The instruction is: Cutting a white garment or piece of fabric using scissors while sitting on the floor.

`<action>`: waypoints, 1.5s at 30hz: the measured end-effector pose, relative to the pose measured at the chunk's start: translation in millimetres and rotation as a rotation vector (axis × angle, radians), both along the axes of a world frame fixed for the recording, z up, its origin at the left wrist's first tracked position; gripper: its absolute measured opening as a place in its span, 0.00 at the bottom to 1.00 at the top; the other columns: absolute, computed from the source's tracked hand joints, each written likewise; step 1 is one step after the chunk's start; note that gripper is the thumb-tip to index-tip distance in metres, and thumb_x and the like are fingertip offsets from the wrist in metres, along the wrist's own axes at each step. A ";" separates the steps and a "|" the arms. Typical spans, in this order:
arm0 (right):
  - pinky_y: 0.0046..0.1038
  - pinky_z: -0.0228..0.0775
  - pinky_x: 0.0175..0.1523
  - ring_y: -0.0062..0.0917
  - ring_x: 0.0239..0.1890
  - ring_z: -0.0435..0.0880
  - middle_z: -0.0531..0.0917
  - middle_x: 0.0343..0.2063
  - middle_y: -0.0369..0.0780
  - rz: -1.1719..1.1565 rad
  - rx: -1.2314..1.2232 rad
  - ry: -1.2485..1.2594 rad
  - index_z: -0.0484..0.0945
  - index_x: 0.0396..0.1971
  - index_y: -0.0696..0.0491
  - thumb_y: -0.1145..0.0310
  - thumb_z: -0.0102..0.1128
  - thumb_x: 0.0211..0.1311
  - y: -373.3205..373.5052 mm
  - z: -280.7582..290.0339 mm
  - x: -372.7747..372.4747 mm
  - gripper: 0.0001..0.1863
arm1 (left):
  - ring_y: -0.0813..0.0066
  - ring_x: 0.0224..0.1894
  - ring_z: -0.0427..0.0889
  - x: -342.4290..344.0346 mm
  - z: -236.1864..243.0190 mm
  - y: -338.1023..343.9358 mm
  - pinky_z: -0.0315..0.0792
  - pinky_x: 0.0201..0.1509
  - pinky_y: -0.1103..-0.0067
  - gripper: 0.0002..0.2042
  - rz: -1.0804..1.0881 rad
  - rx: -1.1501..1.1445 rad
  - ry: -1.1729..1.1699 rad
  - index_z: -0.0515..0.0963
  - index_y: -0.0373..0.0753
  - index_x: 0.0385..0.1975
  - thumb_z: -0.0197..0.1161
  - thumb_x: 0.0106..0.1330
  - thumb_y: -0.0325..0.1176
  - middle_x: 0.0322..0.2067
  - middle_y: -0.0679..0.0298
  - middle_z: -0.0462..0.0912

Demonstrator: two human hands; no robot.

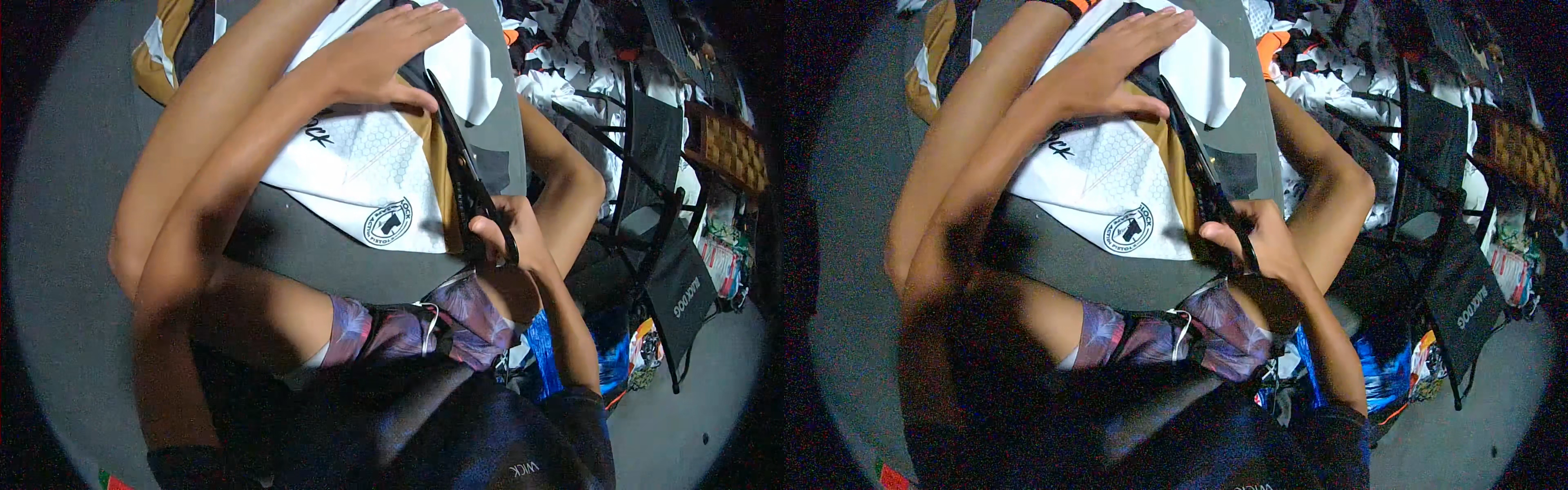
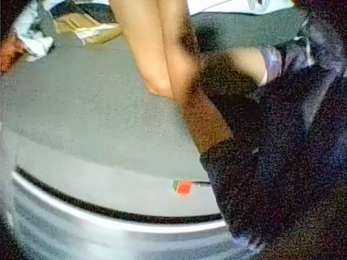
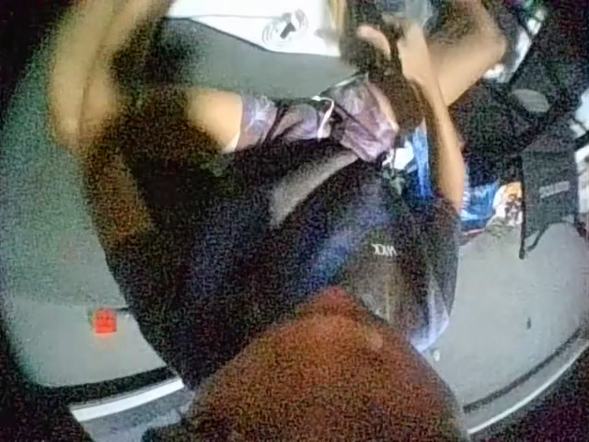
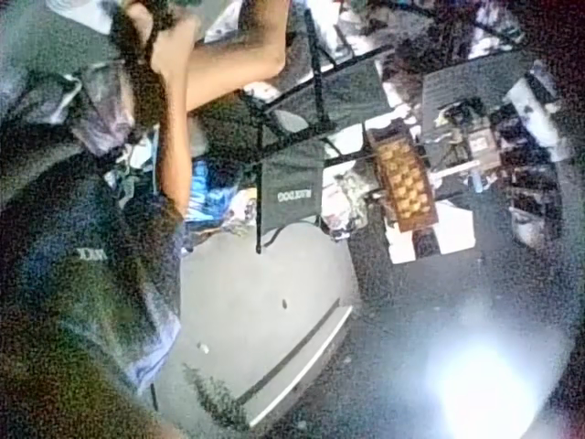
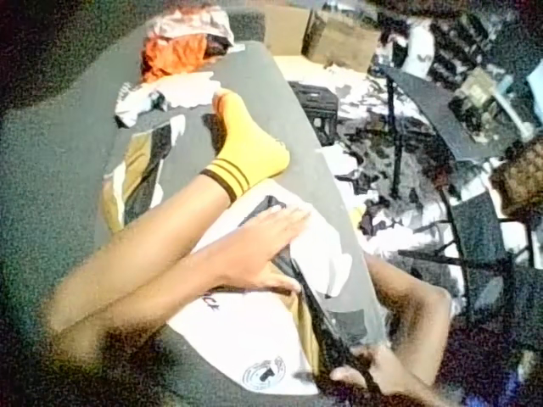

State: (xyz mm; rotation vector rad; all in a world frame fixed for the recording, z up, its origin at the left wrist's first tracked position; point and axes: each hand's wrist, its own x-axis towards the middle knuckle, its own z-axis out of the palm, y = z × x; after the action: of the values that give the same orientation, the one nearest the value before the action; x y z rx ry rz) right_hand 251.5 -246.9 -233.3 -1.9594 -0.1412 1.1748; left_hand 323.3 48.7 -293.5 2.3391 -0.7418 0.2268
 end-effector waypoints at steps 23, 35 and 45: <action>0.22 0.57 0.17 0.15 0.13 0.69 0.72 0.10 0.32 -0.089 -0.056 0.019 0.79 0.21 0.59 0.54 0.67 0.53 16.1 5.1 -13.4 0.21 | 0.61 0.70 0.51 -7.6 -10.2 15.5 0.46 0.71 0.62 0.38 0.005 0.248 -0.023 0.56 0.49 0.66 0.62 0.55 0.52 0.68 0.65 0.52; 0.22 0.55 0.18 0.14 0.14 0.68 0.71 0.10 0.31 -0.065 -0.003 0.041 0.77 0.19 0.59 0.53 0.66 0.53 6.7 -0.6 -19.2 0.21 | 0.65 0.68 0.54 -14.9 -8.9 11.1 0.48 0.70 0.66 0.37 0.084 0.273 -0.052 0.59 0.49 0.65 0.60 0.55 0.55 0.66 0.64 0.57; 0.21 0.56 0.19 0.13 0.16 0.67 0.71 0.12 0.31 -0.088 0.003 0.058 0.76 0.18 0.60 0.54 0.65 0.54 5.7 -0.3 -20.2 0.21 | 0.65 0.68 0.54 -32.9 -9.0 3.8 0.49 0.69 0.68 0.38 0.210 0.238 -0.017 0.59 0.46 0.65 0.60 0.55 0.56 0.67 0.64 0.56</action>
State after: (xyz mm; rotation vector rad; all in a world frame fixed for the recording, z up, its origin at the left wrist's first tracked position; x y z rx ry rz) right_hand 231.3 -241.2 -233.5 -1.9076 -0.0258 1.1721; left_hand 290.4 52.5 -302.6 2.6468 -0.5558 0.2629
